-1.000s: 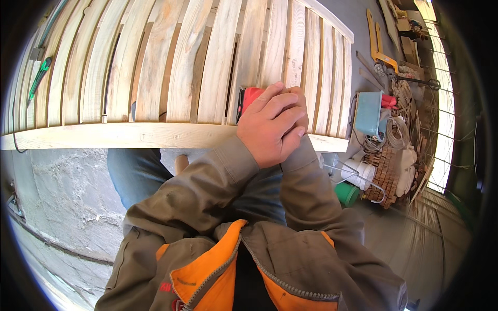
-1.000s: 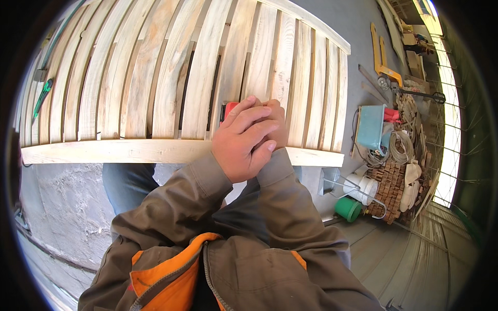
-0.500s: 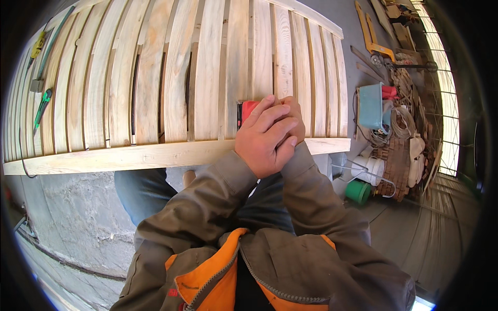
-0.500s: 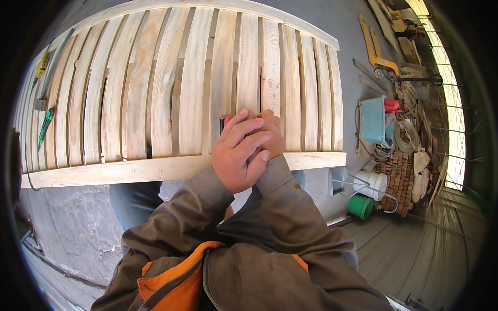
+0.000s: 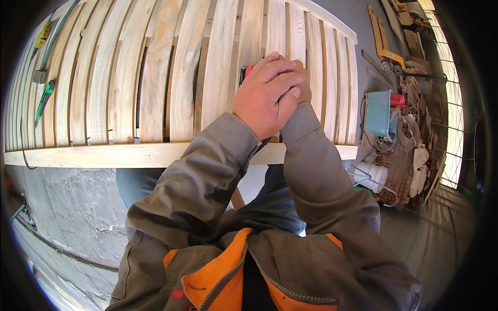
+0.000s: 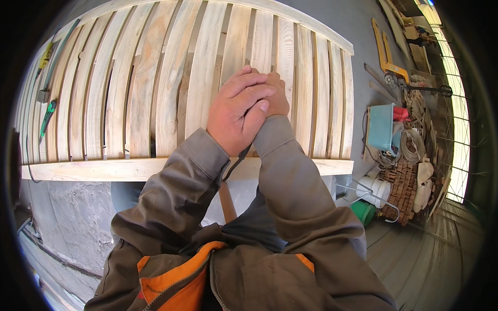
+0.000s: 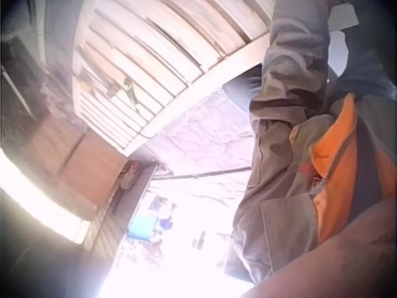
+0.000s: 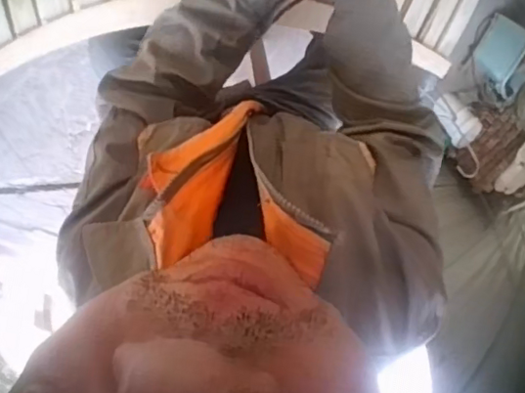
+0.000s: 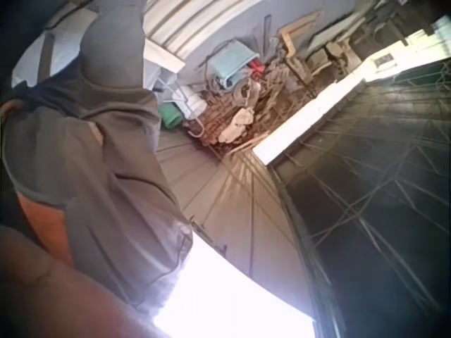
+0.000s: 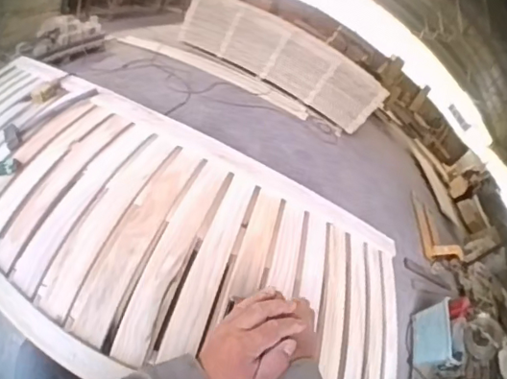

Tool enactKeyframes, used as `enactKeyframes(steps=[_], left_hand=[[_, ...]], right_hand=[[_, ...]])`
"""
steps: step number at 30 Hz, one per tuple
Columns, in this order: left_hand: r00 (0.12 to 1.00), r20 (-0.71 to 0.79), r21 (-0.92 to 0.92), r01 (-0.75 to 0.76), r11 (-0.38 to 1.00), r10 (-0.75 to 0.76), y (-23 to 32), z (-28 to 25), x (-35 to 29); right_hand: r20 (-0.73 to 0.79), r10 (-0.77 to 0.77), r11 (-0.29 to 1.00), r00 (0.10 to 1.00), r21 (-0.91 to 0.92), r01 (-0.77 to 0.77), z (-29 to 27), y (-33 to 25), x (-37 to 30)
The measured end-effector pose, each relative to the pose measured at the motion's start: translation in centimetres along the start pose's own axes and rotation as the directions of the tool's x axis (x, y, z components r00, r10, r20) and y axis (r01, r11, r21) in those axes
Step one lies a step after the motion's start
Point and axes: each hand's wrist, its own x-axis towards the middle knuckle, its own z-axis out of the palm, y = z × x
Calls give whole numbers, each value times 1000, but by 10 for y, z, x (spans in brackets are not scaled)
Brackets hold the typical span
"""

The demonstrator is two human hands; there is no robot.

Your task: The person uses a red electric sander to smooth the surface of a wooden slatted structure. They move the sander back and forth across the slats, occasionally adjusting their grip and position to reach different areas.

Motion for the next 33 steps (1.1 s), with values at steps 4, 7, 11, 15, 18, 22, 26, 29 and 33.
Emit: enactKeyframes(steps=[4,7,11,15,18,22,26,29,33], left_hand=[[999,37,7,3,1000,-3,-13,24,23],[992,127,20,3,1000,-6,-21,21,34],[957,277,-6,96,995,-90,-10,1,31],[941,321,38,103,994,-110,2,-5,10],[945,291,98,125,987,-149,27,1,-8],[960,225,183,125,975,-166,58,0,-35],[976,200,190,52,980,-90,78,10,-55],[982,176,195,39,980,-74,76,10,-54],[991,122,158,29,987,-48,56,11,-33]], right_hand=[[77,126,971,989,193,-138,-23,20,28],[80,151,955,985,246,-166,-17,34,45],[15,140,987,990,75,-140,2,18,26],[131,57,993,990,-114,-42,-46,-17,-38],[116,170,978,979,98,-182,-24,-7,-47],[63,56,989,996,135,-64,-14,-8,-82],[-99,-73,997,992,32,77,58,34,-86],[-141,-84,967,986,226,115,63,38,-76],[-75,73,837,995,547,-20,77,39,-48]])
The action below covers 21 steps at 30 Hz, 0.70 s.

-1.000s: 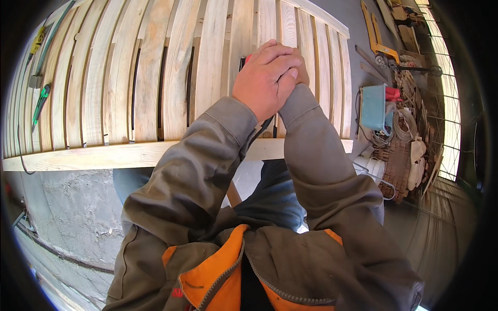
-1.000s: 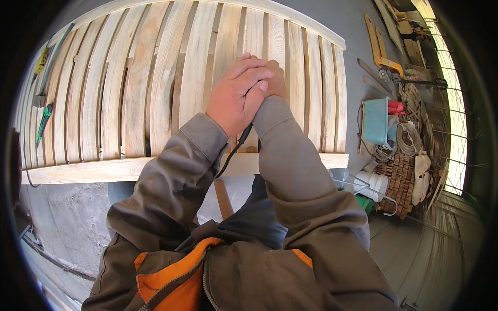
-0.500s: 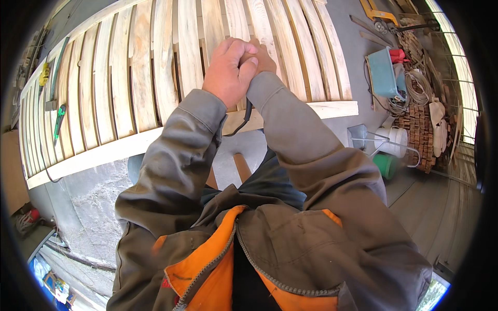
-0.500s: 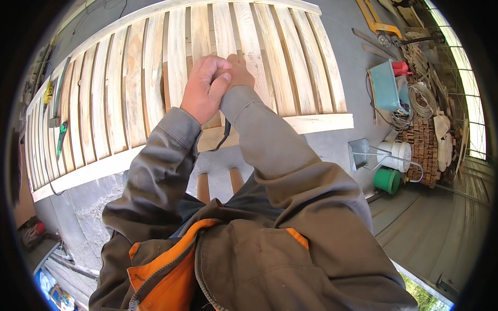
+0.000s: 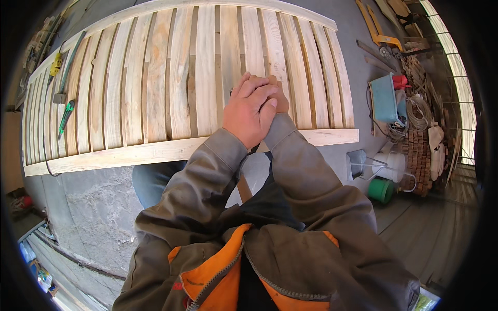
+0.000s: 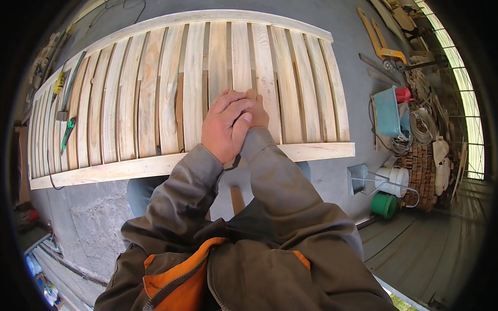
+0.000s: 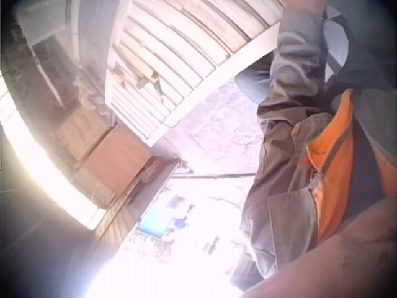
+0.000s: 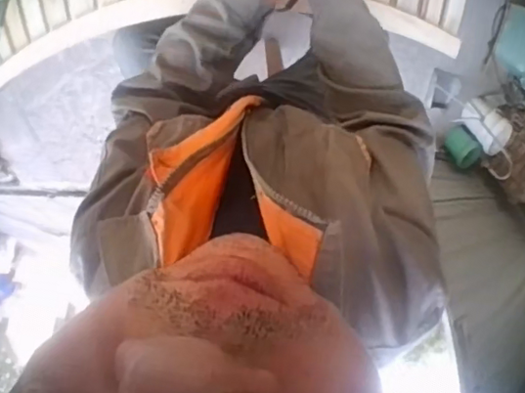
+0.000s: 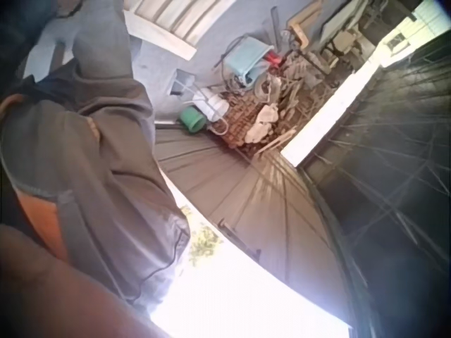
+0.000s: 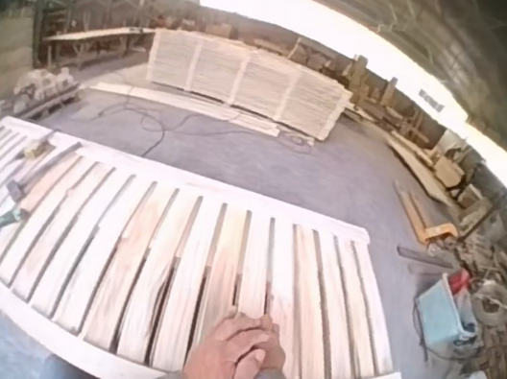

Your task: The person uses a red electric sander to smooth the surface of a wooden slatted structure. They move the sander back and forth across the slats, occasionally adjusting their grip and position to reach different areas.

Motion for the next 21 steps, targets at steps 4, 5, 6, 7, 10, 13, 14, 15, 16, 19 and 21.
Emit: enactKeyframes(steps=[4,5,6,7,10,13,14,15,16,19,21], left_hand=[[999,-48,27,4,1000,-2,-39,-13,29],[999,-51,2,-1,1000,1,-44,-13,39],[999,-54,-22,-4,1000,3,-50,-12,49],[998,-64,-19,14,1000,-15,-62,-18,54],[998,-51,-80,27,996,-31,-75,-10,90],[997,-62,-34,49,998,-51,-106,-17,110],[997,-55,-37,60,998,-62,-115,-22,119],[998,-34,-91,50,995,-53,-118,-14,132],[998,-23,-49,57,997,-58,-126,-25,138],[996,-14,-80,-93,992,92,-143,-33,168],[997,-1,-83,-73,994,73,-148,-36,175]], right_hand=[[-4,136,971,991,-196,-134,-12,-66,31],[-13,61,989,998,-136,-62,-7,-53,51],[-25,-14,997,1000,-76,12,-1,-35,75],[39,-24,991,999,-130,29,1,-45,83],[37,-8,1000,999,4,7,-15,-31,130],[7,60,996,998,-60,-59,1,-54,157],[-19,85,984,996,-157,-87,1,-76,163],[-98,58,938,994,-335,-87,-9,-80,170],[-111,-2,888,994,-458,-49,6,-94,178],[-145,21,845,989,-527,-95,-1,-107,193],[-131,69,853,989,-507,-126,-4,-109,198]])
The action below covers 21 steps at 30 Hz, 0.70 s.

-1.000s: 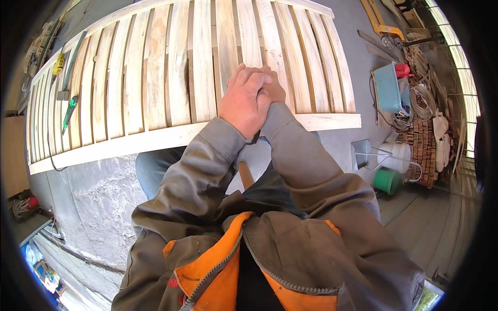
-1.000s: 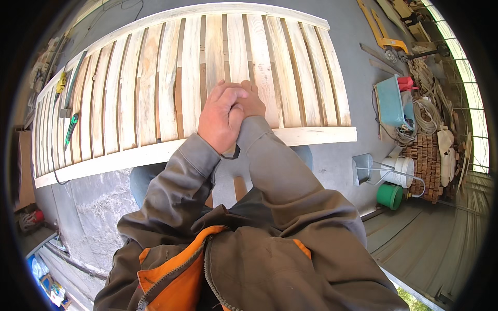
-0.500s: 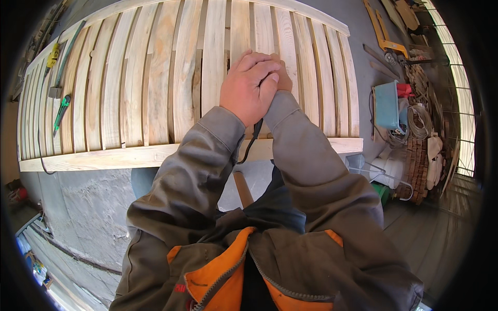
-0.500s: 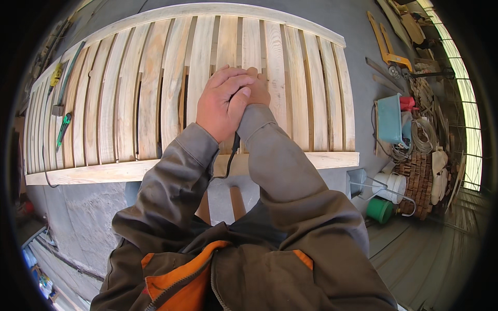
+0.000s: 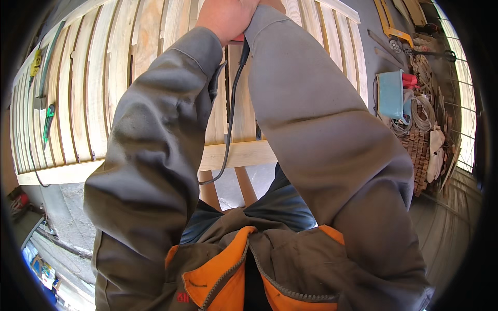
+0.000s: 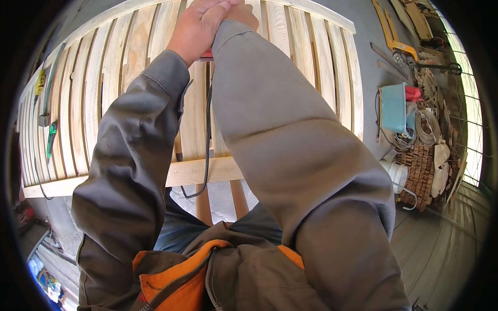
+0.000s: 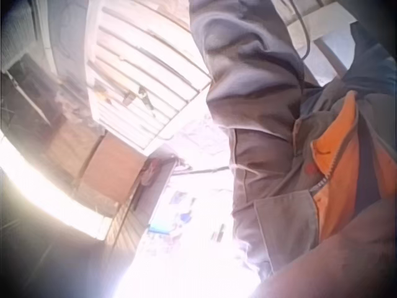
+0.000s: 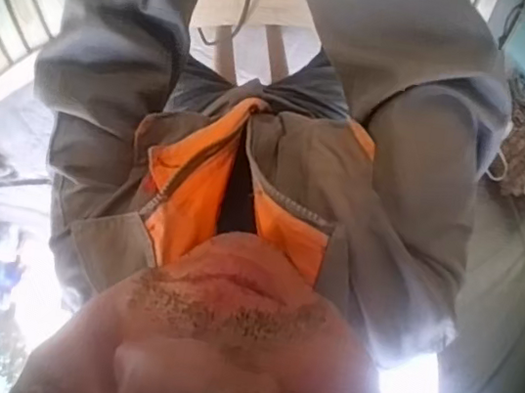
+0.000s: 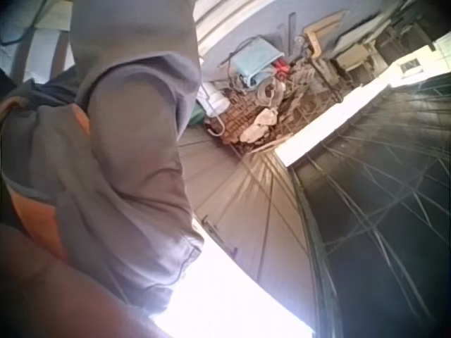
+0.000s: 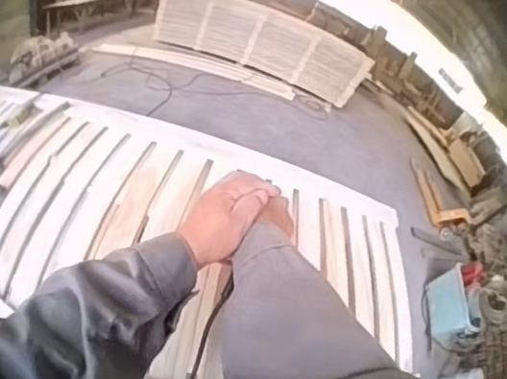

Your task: The person uses a red electric sander to smooth the surface of a wooden slatted structure. They move the sander back and forth across the slats, occasionally adjusting their grip and position to reach different areas.

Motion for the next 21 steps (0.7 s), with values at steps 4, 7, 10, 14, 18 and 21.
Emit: enactKeyframes(steps=[4,7,10,14,18,21], left_hand=[[996,-6,-17,85,996,-85,-1,4,-13],[984,23,-17,174,985,-174,22,13,-32],[983,44,-22,181,983,-180,49,14,-60],[986,58,-19,161,987,-159,86,13,-103],[982,55,-16,184,983,-183,122,8,-140],[991,54,25,123,992,-124,133,12,-162]], right_hand=[[101,39,998,994,53,-44,-12,-3,-2],[196,65,991,978,99,-86,-23,6,-24],[314,81,972,946,187,-145,-40,13,-70],[163,-49,995,985,89,35,-34,23,-125],[170,-178,982,969,-27,185,4,44,-159],[190,-124,992,974,30,120,27,57,-169]])
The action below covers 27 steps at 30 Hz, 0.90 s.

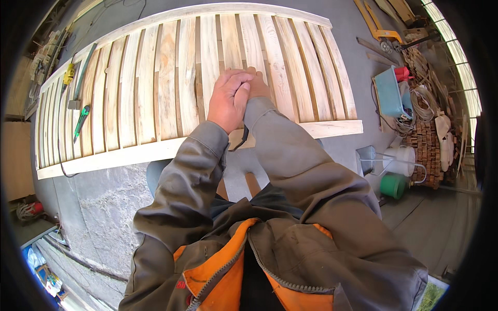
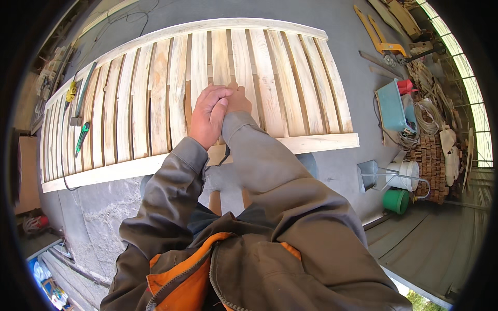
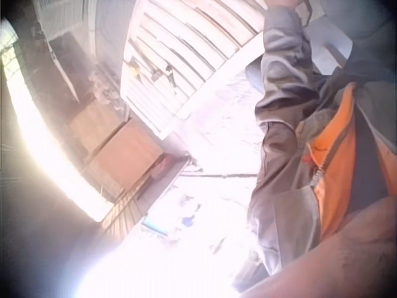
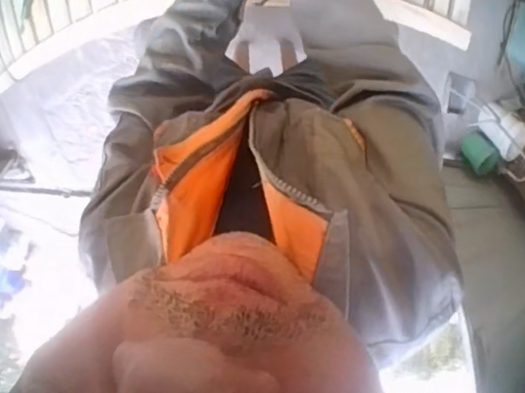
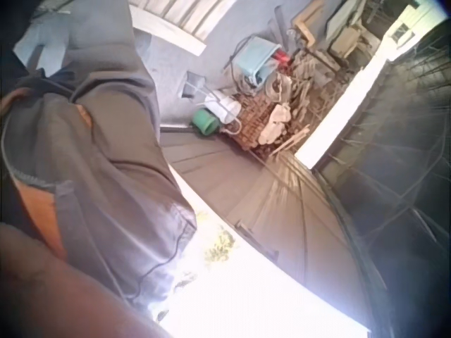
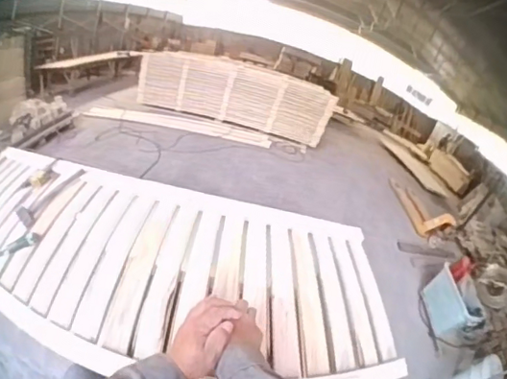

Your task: The person uses a red electric sander to smooth the surface of a wooden slatted structure. They move the sander back and forth across the slats, occasionally adjusting their grip and position to reach different areas.

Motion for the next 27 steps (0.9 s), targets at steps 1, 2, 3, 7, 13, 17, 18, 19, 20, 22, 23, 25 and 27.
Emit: enactKeyframes(steps=[1,2,3,7,13,17,18,19,20,22,23,25,27], left_hand=[[1000,-7,8,9,1000,-9,2,-5,-10],[1000,-11,4,11,1000,-11,7,-5,-17],[1000,-14,-2,12,1000,-12,12,-6,-23],[1000,-10,29,-24,999,24,26,-2,-35],[1000,15,19,-26,999,26,26,10,-31],[990,-82,-31,110,993,-112,36,2,-41],[989,-95,-49,108,993,-112,38,-9,-48],[987,-107,-10,119,993,-119,41,-20,-60],[986,-122,33,119,992,-114,45,-34,-70],[977,-142,108,173,979,-157,46,-67,-105],[969,-147,136,220,966,-200,41,-83,-128],[940,-179,170,319,932,-289,34,-109,-177],[912,-213,161,387,908,-351,29,-129,-219]], right_hand=[[13,-37,999,999,-20,37,-5,-12,-19],[14,-42,999,999,-25,42,-12,-17,-33],[16,-46,998,999,-30,46,-19,-21,-48],[-19,25,999,1000,39,-24,-22,-19,-68],[-90,-65,998,994,-18,64,-17,1,-65],[68,100,974,993,199,-112,-69,-28,-74],[61,33,991,998,128,-41,-79,-33,-75],[52,-26,998,998,60,23,-85,-34,-76],[31,3,998,1000,66,-5,-88,-36,-75],[4,-14,998,1000,68,14,-82,-30,-70],[-16,-24,998,1000,66,25,-81,-28,-68],[6,-15,997,1000,75,14,-83,-31,-71],[12,-16,998,1000,57,15,-82,-31,-73]])
